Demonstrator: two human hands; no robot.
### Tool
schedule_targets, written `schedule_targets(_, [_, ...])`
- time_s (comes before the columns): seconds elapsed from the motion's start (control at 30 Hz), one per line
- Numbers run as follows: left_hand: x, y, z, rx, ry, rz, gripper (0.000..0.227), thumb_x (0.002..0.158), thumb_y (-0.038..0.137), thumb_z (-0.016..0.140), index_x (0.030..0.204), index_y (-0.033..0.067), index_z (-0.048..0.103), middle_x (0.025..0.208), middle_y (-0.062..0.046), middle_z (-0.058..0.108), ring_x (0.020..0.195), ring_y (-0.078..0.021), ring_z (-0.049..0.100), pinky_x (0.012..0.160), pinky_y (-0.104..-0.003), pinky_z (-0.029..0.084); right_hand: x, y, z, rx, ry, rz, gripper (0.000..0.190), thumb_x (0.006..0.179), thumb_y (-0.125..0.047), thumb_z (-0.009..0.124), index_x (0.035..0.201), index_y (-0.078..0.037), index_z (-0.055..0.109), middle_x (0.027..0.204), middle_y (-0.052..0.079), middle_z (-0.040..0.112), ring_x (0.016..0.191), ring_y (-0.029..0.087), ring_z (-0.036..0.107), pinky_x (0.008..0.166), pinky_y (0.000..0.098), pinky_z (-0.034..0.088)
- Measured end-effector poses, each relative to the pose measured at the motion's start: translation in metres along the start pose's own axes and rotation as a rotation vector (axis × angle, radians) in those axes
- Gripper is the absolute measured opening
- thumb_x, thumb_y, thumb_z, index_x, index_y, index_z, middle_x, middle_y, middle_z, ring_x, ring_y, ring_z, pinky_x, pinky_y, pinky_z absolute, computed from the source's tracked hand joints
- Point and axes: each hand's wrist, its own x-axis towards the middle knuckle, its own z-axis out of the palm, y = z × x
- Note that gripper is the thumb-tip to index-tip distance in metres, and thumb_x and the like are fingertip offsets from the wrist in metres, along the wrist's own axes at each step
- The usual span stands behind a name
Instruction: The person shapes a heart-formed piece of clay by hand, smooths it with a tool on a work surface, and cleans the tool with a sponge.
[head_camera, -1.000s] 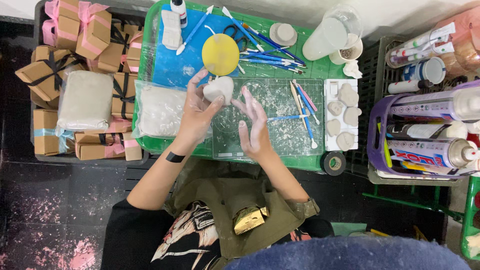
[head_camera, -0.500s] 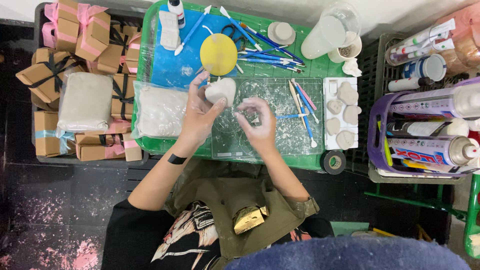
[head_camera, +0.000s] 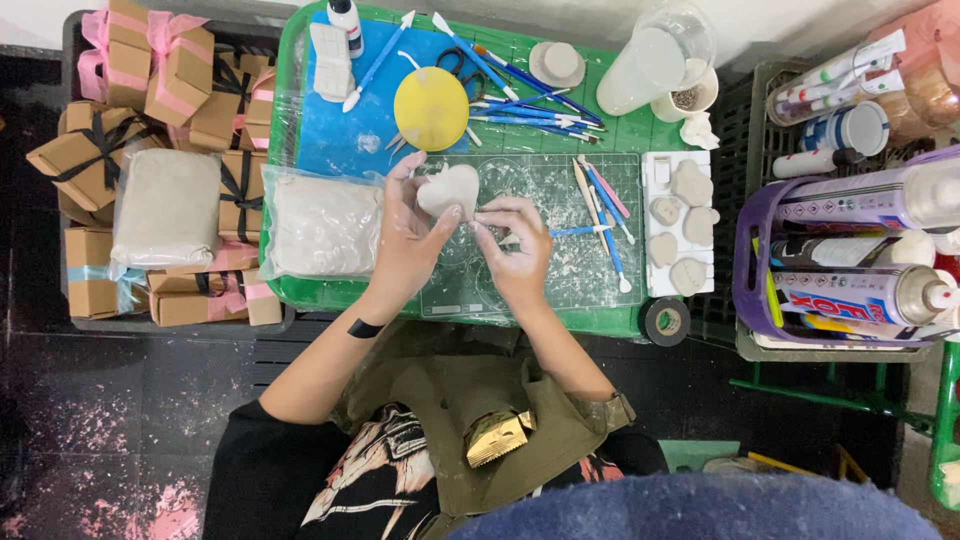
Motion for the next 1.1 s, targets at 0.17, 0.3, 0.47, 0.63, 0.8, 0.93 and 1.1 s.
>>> schedule_targets(0.17, [0.001, 0.003, 0.0, -0.039, -0.003, -0.048, 0.075, 0.099, -0.008, 0.066, 0.158, 0.0117, 0.024, 0.133, -0.013, 0.048, 0.129, -0.0215, 0.055, 0.109, -0.037, 0.052, -0.003, 0.011, -0.001, 0.066, -0.072, 0.021, 0.013, 0.09, 0.0, 0.077, 0.1, -0.004, 0.069, 0.112, 0.006, 0.069, 0.093, 0.014, 0.064, 0.08, 0.0268, 0.053])
schedule_targets(0.3, [0.001, 0.007, 0.0, -0.075, 0.001, -0.068, 0.075, 0.099, -0.007, 0.066, 0.157, 0.0118, 0.023, 0.136, -0.013, 0.049, 0.131, -0.0217, 0.056, 0.11, -0.037, 0.051, -0.005, 0.028, -0.004, 0.05, -0.126, 0.012, 0.013, 0.091, 0.001, 0.076, 0.1, -0.004, 0.068, 0.112, 0.006, 0.07, 0.092, 0.013, 0.062, 0.079, 0.0267, 0.051])
schedule_targets(0.47, [0.0, 0.007, 0.001, -0.022, 0.001, -0.046, 0.075, 0.099, -0.006, 0.067, 0.157, 0.0121, 0.024, 0.133, -0.012, 0.049, 0.129, -0.0216, 0.056, 0.109, -0.038, 0.053, -0.013, 0.044, -0.005, 0.556, -0.183, 0.266, 0.006, 0.108, -0.003, 0.058, 0.11, -0.005, 0.053, 0.12, 0.007, 0.065, 0.102, 0.009, 0.058, 0.094, 0.0263, 0.049])
schedule_targets(0.63, [-0.002, 0.007, 0.002, 0.081, -0.014, -0.006, 0.075, 0.1, -0.005, 0.068, 0.158, 0.0129, 0.024, 0.131, -0.012, 0.048, 0.127, -0.0201, 0.055, 0.106, -0.036, 0.053, -0.014, 0.039, -0.009, 0.477, -0.156, 0.122, 0.021, 0.1, 0.004, 0.065, 0.106, -0.008, 0.049, 0.119, 0.009, 0.065, 0.103, 0.011, 0.061, 0.096, 0.0283, 0.051])
schedule_targets(0.8, [-0.004, 0.006, 0.004, 0.044, -0.028, -0.033, 0.076, 0.099, -0.007, 0.068, 0.158, 0.0129, 0.024, 0.132, -0.01, 0.046, 0.13, -0.0197, 0.053, 0.113, -0.036, 0.049, -0.009, 0.04, -0.008, 0.483, -0.147, 0.176, 0.036, 0.09, 0.01, 0.074, 0.107, -0.008, 0.049, 0.111, 0.009, 0.067, 0.092, 0.01, 0.062, 0.086, 0.0276, 0.052])
schedule_targets(0.93, [-0.003, 0.005, 0.004, 0.073, -0.041, -0.021, 0.075, 0.097, -0.008, 0.068, 0.158, 0.012, 0.027, 0.13, -0.01, 0.047, 0.129, -0.0202, 0.054, 0.113, -0.036, 0.049, -0.009, 0.044, -0.011, 0.554, -0.181, 0.213, 0.034, 0.093, 0.011, 0.073, 0.109, -0.008, 0.05, 0.105, 0.008, 0.066, 0.095, 0.012, 0.063, 0.086, 0.0283, 0.052])
schedule_targets(1.1, [-0.003, 0.008, 0.004, 0.068, -0.049, -0.021, 0.075, 0.097, -0.009, 0.067, 0.157, 0.0114, 0.026, 0.132, -0.01, 0.046, 0.128, -0.0193, 0.054, 0.111, -0.035, 0.05, -0.007, 0.041, -0.019, 0.636, -0.221, 0.314, 0.026, 0.098, 0.008, 0.066, 0.112, -0.008, 0.052, 0.11, 0.007, 0.067, 0.103, 0.011, 0.063, 0.093, 0.028, 0.053])
